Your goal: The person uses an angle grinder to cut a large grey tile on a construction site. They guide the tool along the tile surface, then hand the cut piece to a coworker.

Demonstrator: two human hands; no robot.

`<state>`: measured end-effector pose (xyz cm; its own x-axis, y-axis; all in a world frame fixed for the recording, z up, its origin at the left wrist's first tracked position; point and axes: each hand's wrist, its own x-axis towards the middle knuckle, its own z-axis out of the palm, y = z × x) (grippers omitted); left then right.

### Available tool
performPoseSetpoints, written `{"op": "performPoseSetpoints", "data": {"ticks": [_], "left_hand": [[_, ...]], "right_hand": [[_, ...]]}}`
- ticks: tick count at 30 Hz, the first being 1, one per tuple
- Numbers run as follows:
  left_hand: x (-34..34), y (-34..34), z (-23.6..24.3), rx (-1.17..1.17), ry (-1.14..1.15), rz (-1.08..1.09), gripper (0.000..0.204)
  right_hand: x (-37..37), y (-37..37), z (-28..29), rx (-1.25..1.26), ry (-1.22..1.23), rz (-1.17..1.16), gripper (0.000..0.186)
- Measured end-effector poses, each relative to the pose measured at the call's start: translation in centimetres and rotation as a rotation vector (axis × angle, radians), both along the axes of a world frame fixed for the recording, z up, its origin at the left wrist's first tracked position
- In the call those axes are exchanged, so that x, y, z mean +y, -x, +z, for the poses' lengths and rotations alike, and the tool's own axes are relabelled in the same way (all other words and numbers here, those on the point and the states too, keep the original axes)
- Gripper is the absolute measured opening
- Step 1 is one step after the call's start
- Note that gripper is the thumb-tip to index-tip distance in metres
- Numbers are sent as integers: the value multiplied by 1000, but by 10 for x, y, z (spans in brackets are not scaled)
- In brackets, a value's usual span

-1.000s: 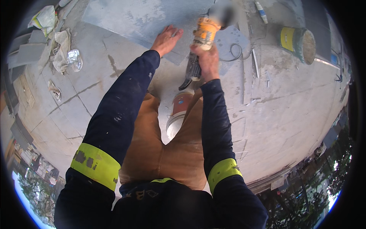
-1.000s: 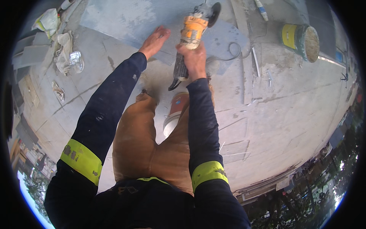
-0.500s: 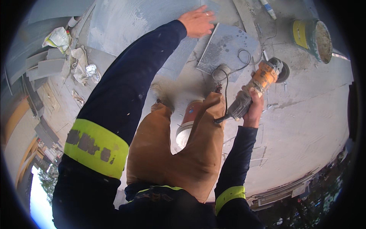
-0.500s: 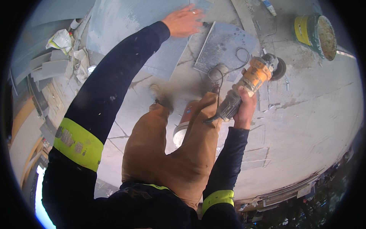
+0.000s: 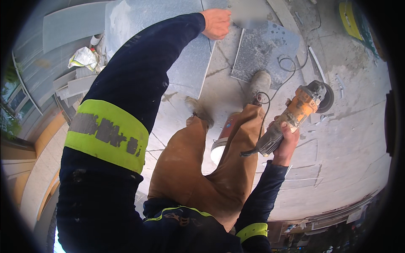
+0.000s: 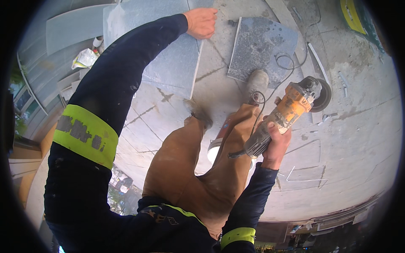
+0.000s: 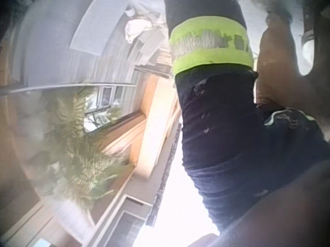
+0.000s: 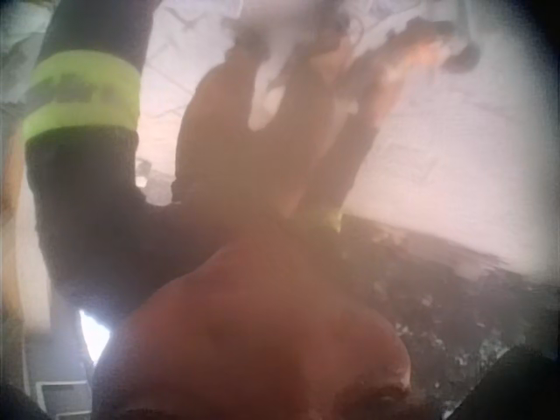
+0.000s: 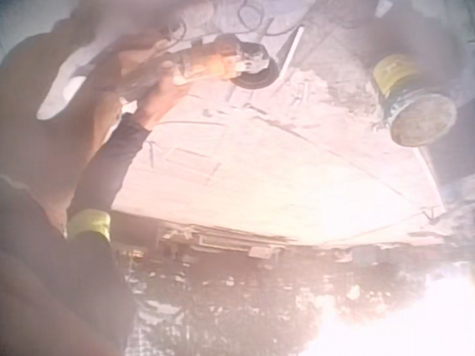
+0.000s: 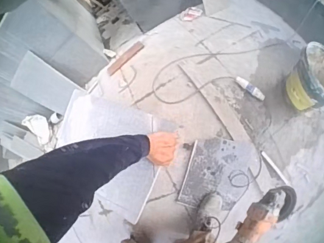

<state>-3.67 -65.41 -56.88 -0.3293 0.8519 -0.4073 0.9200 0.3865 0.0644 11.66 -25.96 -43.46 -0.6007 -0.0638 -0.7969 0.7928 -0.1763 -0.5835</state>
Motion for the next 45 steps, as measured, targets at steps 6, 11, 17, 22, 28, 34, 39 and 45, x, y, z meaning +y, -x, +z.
{"op": "performPoseSetpoints", "data": {"ticks": [6, 11, 17, 22, 28, 34, 39, 45], "left_hand": [[7, 1, 4, 14, 6, 18, 30], [11, 12, 15, -229, -36, 276, 30], [-29, -6, 8, 241, -450, 788, 40], [-67, 15, -11, 12, -323, 1228, 47], [-92, 7, 28, -93, -267, 1350, 52], [-131, -16, -8, -32, -201, 1294, 51], [-85, 32, -19, -234, -363, 1230, 47], [-70, 73, -61, -302, -396, 948, 49]], "right_hand": [[0, -1, -6, 10, -21, 53, 53], [-23, 0, -1, 13, -123, 231, 56], [-68, -35, -5, 106, -108, 460, 52], [-94, -50, -3, 179, -192, 722, 52], [-97, -58, 20, 95, -192, 778, 53], [-137, -70, 12, 163, -234, 819, 55], [-163, -72, -1, 279, -360, 745, 54], [-186, -80, -27, 275, -445, 740, 55]]}}
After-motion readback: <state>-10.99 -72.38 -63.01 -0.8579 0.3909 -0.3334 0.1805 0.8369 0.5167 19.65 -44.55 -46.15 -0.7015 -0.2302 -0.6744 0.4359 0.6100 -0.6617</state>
